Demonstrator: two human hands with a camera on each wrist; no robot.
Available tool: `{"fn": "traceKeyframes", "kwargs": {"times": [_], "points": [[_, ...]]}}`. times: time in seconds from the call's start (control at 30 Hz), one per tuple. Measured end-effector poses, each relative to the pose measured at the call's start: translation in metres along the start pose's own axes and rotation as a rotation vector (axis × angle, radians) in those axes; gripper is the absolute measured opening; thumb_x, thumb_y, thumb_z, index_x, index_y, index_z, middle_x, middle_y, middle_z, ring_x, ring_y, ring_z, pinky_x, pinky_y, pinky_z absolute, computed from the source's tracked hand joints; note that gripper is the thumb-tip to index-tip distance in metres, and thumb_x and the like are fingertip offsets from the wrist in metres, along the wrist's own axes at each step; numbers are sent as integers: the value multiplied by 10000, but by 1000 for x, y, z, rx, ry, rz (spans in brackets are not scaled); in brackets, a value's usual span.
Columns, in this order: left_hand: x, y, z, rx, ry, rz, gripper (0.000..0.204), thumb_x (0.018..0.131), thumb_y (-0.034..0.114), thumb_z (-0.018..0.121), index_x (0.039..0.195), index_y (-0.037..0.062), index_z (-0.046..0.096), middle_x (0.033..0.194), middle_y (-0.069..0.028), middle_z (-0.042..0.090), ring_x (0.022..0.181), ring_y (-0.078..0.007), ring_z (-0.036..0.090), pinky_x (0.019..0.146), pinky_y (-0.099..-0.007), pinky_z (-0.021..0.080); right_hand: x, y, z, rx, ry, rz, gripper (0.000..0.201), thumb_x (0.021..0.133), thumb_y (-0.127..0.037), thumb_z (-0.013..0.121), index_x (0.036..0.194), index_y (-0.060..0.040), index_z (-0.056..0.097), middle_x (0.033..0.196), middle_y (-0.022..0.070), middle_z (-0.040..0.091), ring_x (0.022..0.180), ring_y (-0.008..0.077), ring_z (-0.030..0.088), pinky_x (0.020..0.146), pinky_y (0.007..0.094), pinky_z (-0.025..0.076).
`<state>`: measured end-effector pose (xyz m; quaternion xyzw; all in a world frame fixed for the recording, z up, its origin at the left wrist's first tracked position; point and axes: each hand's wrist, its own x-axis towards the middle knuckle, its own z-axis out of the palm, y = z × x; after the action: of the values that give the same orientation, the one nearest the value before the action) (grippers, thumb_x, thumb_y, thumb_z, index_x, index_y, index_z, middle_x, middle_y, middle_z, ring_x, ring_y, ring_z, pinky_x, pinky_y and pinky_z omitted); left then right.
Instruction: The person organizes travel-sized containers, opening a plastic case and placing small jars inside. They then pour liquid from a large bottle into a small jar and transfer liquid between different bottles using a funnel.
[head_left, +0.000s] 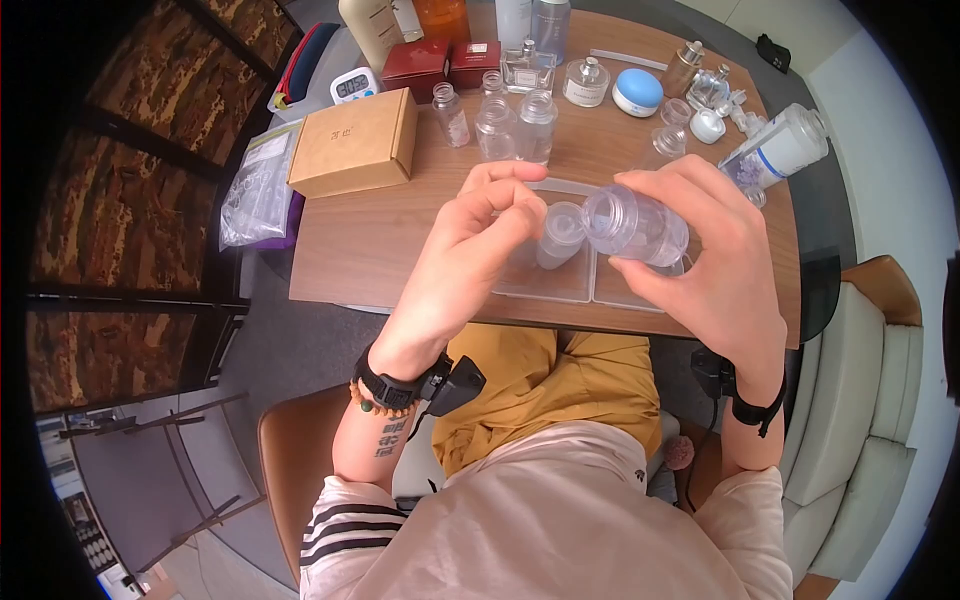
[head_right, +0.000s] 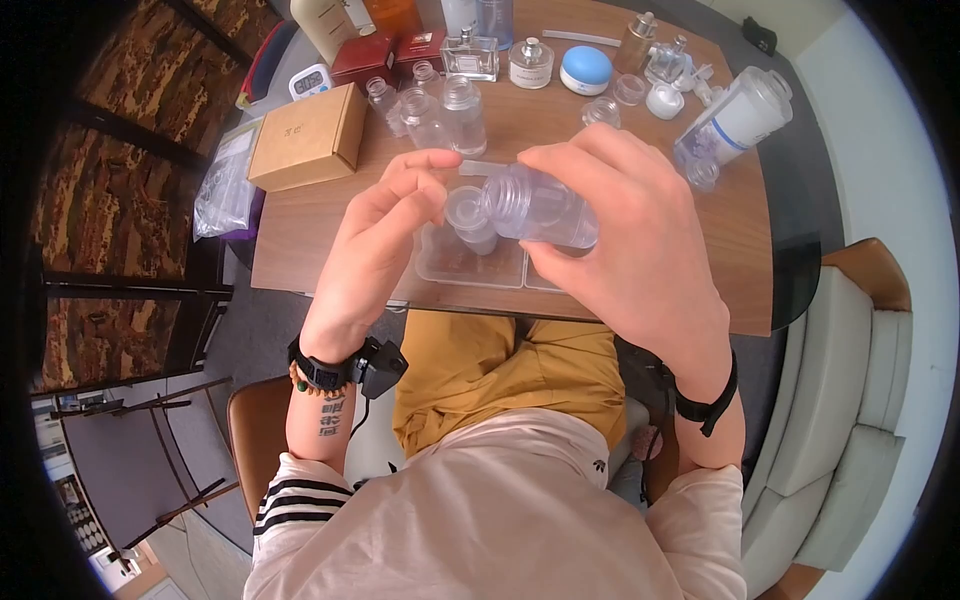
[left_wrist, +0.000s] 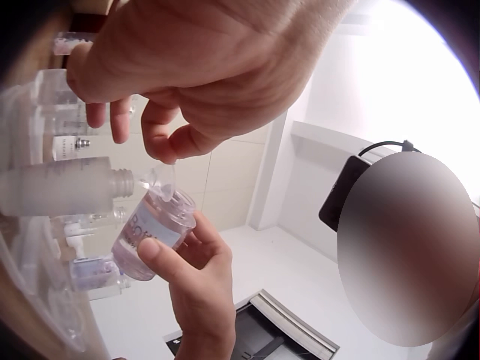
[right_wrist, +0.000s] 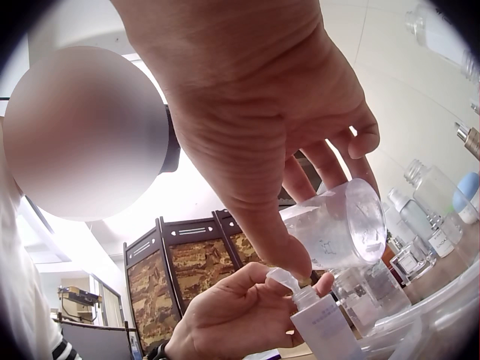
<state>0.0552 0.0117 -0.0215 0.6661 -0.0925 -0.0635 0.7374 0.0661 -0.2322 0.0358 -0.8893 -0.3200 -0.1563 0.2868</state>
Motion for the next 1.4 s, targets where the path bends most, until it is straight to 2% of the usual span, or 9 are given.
{"fn": "traceKeyframes", "kwargs": {"times": [0.1,0.17,0.27,0.33,0.5,0.9,0.97,1.07,1.4], "points": [[0,-1,-1,-1,-4,-4,267,1063,209,611,872,30,666,1476,-42,568,1187,-113,497,1067,-297,340,0,-1,1,10,-5,7,498,673,-52,868,1150,-53,726,1013,109,660,946,348,646,823,434,519],[0,-2,-3,-3,-41,-8,188,1029,183,601,910,66,689,1430,-64,524,1355,-139,456,1079,-330,367,0,0,1,3,-7,5,497,673,-50,866,1150,-55,727,1009,109,657,941,350,644,820,435,519],[0,-3,-3,-10,-43,-11,195,1031,187,603,908,65,691,1427,-71,530,1363,-143,453,1071,-325,374,0,-1,0,6,-11,15,496,672,-50,866,1149,-56,728,1010,112,657,940,353,642,816,437,519],[0,-4,-3,-5,-39,1,198,1032,188,602,906,63,691,1421,-74,534,1368,-145,451,1065,-323,377,1,-1,-1,-37,-22,8,533,651,-10,873,1169,-19,746,1008,111,684,922,298,687,818,382,553],[0,-2,-3,-7,-36,3,202,1034,185,599,905,57,689,1407,-78,544,1382,-150,443,1062,-321,378,1,-2,-2,-27,-22,11,532,653,-10,872,1170,-19,746,1010,112,684,927,298,689,821,382,555],[0,-3,-2,-18,-40,11,207,1031,202,602,925,49,693,1417,-74,533,1268,-123,495,990,-284,415,4,-3,-5,-44,-32,12,530,645,1,867,1161,-21,751,1018,106,692,942,299,694,829,375,558],[-1,-2,-1,-32,-26,-27,237,1062,197,578,927,23,665,1468,-59,556,1178,-116,497,1048,-299,359,5,-4,-5,-46,-36,6,529,643,3,865,1159,-21,752,1018,104,694,945,298,694,831,374,558],[0,-3,0,-33,-35,-10,217,1053,180,572,935,27,670,1459,-53,558,1140,-105,495,1026,-288,367,7,-5,-6,-45,-43,8,527,640,5,861,1155,-19,750,1016,103,696,946,297,696,835,372,557],[-1,-7,-1,-59,-23,-5,214,1053,174,567,925,32,664,1440,-44,561,1107,-94,491,1000,-276,371,9,-6,-6,-46,-68,11,535,631,16,855,1155,-17,747,1016,107,691,946,301,696,832,373,558]]}}
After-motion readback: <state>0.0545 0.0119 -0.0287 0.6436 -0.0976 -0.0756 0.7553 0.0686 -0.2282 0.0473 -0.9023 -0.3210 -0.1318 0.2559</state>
